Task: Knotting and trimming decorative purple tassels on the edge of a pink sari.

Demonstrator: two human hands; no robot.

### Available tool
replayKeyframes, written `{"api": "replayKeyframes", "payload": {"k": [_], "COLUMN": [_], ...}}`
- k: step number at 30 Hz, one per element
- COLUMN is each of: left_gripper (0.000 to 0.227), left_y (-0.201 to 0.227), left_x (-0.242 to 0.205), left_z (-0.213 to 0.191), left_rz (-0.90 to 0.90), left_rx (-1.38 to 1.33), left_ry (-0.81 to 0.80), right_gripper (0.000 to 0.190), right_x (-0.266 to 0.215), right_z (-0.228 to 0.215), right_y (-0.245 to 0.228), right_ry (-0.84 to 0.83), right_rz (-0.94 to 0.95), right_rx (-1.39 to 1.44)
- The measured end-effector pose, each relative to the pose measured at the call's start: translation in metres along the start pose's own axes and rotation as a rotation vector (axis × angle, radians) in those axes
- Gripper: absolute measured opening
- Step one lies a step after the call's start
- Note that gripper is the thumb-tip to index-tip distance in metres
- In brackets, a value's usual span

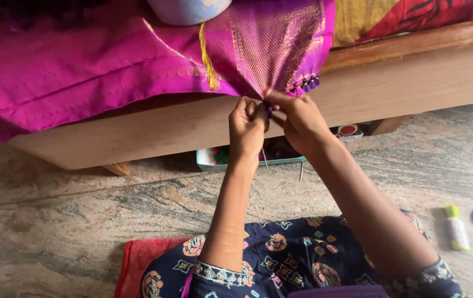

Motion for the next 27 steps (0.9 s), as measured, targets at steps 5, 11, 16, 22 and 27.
{"api": "replayKeyframes", "payload": {"k": [5, 11, 16, 22, 27], "left_gripper": [0.022, 0.039, 0.021, 0.017, 0.022], "left_y": [0.004, 0.026, 0.002, -0.010, 0.008], "left_x": [-0.009, -0.008, 0.011, 0.018, 0.005], "left_z": [-0.014, -0.015, -0.011, -0.010, -0.003], "left_rz": [0.153, 0.060, -0.028, -0.013, 0.033], "left_rx": [0.237, 0.085, -0.041, 0.023, 0.137], "left_ry": [0.124, 0.123, -0.010, 0.040, 0.133], "right_gripper": [0.013, 0.016, 0.018, 0.020, 0.025], "right_x": [0.005, -0.023, -0.029, -0.013, -0.009], "right_z": [-0.006, 0.002, 0.000, -0.007, -0.012], "right_y": [-0.007, -0.011, -0.006, 0.007, 0.000], "right_ry": [0.097, 0.223, 0.234, 0.107, -0.063], "right_rz": [-0.228, -0.526, -0.494, -0.376, -0.288], "right_rx": [-0.383, -0.732, -0.679, -0.489, -0.306]}}
Point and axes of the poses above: each hand's wrist, its own x-axis towards the middle knuckle, its own z-axis out of the palm, y = z × x, the point moved 10 cm from there along x, towards the middle knuckle, and after that the axes turned 5 degrees about -x, right-handed, at the moved point
